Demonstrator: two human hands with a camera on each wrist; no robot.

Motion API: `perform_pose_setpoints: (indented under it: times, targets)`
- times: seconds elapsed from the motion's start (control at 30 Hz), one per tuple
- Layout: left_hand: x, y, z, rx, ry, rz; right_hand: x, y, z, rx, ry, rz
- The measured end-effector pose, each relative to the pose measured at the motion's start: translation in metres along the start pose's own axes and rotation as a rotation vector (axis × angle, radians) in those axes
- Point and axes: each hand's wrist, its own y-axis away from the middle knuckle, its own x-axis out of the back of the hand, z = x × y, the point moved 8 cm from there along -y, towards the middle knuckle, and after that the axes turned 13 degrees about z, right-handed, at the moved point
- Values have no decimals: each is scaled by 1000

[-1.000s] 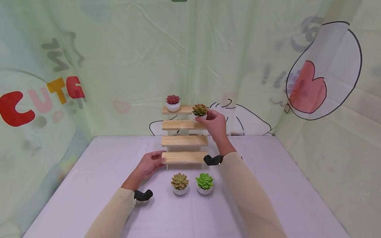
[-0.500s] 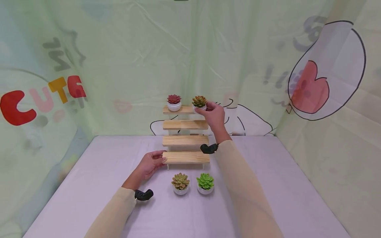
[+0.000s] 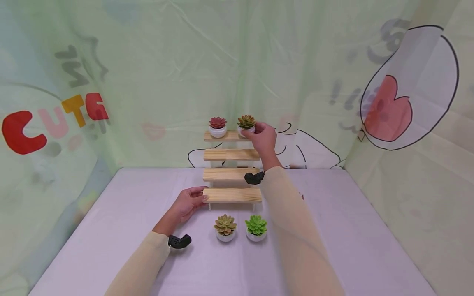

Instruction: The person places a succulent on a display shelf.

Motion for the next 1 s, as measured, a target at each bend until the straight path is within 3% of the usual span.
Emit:
perform_pose_setpoints:
  times: [0.43, 1.0]
  targets:
    - [-1, 0, -1, 17, -13, -5, -4, -4, 2, 14, 65, 39]
    - [1, 1, 1, 3, -7, -4, 3, 5, -1, -6, 79, -19]
